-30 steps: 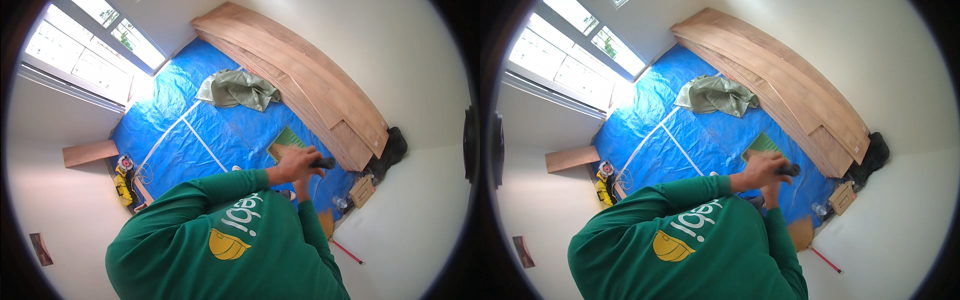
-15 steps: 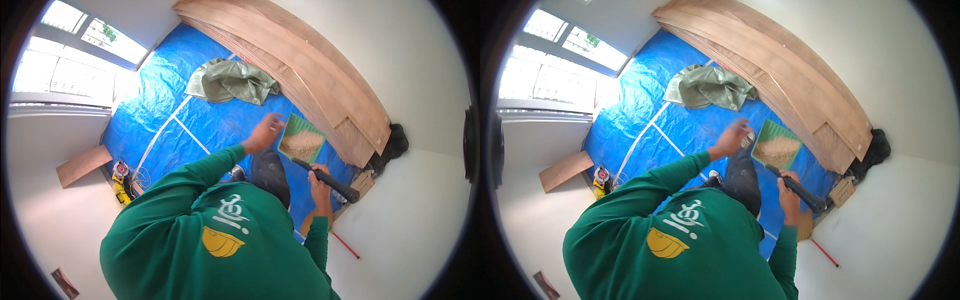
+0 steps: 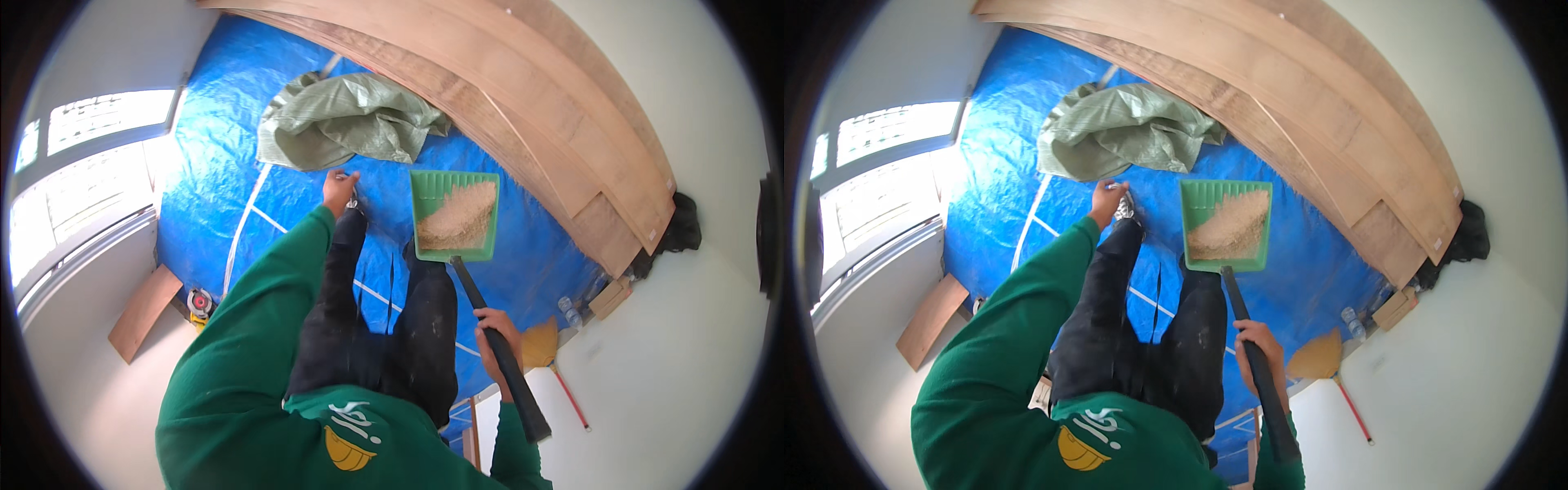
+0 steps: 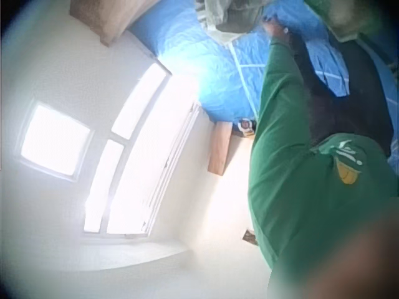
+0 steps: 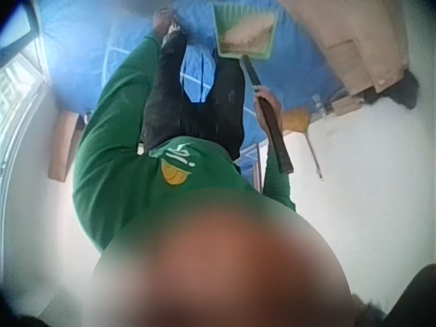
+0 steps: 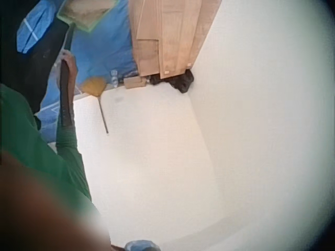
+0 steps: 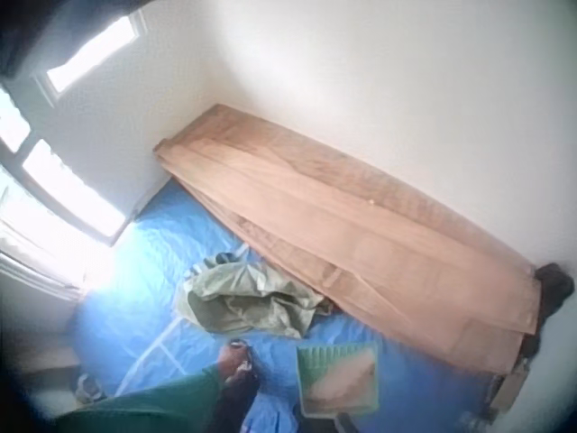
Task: The person sweeps sawdust and debris from a blue protective tarp using a broom and dustpan, then transfers the collected material into a cloth bag. The person also sweeps the balcony floor and returns to the room to continue cleaning.
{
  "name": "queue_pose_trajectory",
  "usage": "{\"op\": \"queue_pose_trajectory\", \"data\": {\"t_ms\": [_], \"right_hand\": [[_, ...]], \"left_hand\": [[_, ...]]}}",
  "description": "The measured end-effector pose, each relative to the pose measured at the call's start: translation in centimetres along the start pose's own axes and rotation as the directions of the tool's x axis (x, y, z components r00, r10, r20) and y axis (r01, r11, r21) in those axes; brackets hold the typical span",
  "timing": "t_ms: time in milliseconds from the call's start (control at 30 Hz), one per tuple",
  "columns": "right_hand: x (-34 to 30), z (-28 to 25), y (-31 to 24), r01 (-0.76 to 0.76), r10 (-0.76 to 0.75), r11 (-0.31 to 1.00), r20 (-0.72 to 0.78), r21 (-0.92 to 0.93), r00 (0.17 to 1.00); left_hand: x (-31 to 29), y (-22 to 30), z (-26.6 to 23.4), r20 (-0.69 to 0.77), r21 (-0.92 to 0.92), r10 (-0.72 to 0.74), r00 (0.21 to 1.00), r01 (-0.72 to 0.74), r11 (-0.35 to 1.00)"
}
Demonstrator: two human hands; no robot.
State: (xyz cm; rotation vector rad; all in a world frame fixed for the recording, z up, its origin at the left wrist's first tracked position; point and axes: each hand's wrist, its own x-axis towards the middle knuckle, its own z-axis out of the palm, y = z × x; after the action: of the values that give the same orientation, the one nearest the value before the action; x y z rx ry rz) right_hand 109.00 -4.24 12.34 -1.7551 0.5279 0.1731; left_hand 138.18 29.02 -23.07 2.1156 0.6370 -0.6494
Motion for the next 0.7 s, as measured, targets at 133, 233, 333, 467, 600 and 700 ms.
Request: {"op": "queue_pose_trajectory", "data": {"t_ms": [133, 233, 333, 467, 600, 700], "right_hand": [[3.7, 2.2, 1.4, -0.064, 0.065, 0.996, 0.021, -0.055, 0.998], [5.5, 3.6, 1.9, -0.155, 0.155, 0.984, -0.005, -0.093, 0.988], [6.9, 4.5, 2.1, -0.211, 0.215, 0.967, 0.012, -0.143, 0.977], [8.2, 4.8, 1.2, -0.249, 0.268, 0.946, 0.069, -0.207, 0.961], [8.4, 4.2, -2.5, -0.173, 0.201, 0.952, 0.088, -0.253, 0.976], [7.1, 3.8, -7.0, -0.193, 0.221, 0.951, 0.092, -0.242, 0.971]], "left_hand": [[13.6, -0.8, 11.5, 0.035, -0.006, -0.211, 0.977, 0.211, 0.977], [21.1, -0.3, 18.0, -0.02, -0.05, -0.262, 0.965, 0.261, 0.964], [27.4, -0.4, 22.1, -0.052, 0.033, -0.246, 0.968, 0.248, 0.968], [30.1, -1.1, 21.1, 0.052, -0.39, 0.069, 0.996, -0.043, 0.92], [22.1, 2.1, 14.0, -0.259, -0.097, 0.442, 0.859, -0.478, 0.873], [13.8, 5.5, 6.0, -0.055, -0.092, 0.515, 0.856, -0.518, 0.851]]}}
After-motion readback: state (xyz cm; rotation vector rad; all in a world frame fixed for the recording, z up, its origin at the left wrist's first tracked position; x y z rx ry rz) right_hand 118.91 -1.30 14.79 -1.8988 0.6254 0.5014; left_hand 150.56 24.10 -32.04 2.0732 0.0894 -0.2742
